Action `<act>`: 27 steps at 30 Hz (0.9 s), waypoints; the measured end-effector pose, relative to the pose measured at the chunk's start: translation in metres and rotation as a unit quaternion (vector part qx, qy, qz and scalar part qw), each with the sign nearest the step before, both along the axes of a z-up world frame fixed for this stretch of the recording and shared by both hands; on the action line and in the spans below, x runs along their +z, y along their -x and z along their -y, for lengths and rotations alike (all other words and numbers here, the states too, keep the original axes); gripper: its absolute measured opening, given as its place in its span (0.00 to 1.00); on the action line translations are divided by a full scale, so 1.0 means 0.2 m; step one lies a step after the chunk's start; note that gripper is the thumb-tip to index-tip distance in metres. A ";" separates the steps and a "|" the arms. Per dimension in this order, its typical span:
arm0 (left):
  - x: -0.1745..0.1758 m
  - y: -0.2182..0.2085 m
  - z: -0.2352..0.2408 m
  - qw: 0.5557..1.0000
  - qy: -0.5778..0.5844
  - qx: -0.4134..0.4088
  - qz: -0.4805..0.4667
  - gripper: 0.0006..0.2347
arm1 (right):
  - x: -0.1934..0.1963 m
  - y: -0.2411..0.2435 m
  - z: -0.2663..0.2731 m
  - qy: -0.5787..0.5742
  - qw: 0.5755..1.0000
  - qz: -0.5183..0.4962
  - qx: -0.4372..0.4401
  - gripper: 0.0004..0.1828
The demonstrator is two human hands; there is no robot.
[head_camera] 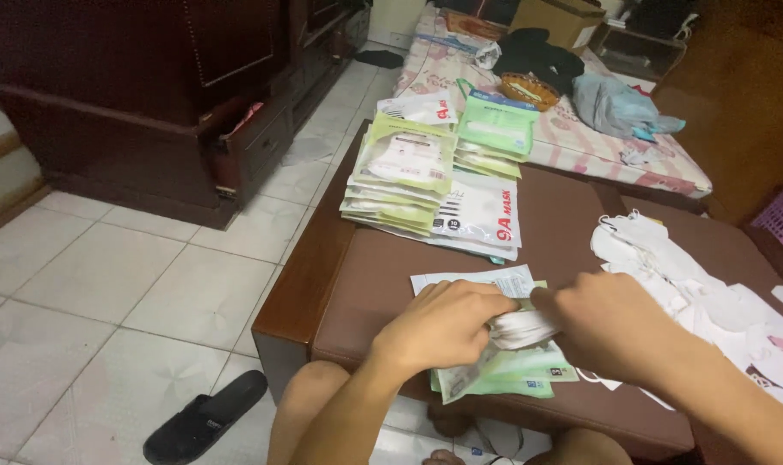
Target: Manually inserting individual face masks into plastic packaging sleeves on a table.
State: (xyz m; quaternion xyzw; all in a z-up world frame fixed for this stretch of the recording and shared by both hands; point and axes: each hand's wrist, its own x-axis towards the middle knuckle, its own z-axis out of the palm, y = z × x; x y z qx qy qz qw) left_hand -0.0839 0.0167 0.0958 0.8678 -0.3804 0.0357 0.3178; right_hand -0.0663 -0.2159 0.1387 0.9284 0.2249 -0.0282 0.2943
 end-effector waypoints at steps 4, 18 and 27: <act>-0.02 -0.01 0.00 1.000 0.027 -0.013 -0.001 0.16 | -0.10 0.00 -0.08 0.006 1.000 -0.008 0.008 0.09; -0.26 -0.19 0.14 0.950 0.284 0.038 -0.123 0.15 | -0.24 -0.12 -0.12 -0.113 0.983 -0.131 -0.056 0.12; -0.25 -0.23 -0.01 0.958 0.220 -0.005 -0.186 0.31 | 0.02 -0.09 -0.14 -0.254 0.942 -0.169 -0.138 0.17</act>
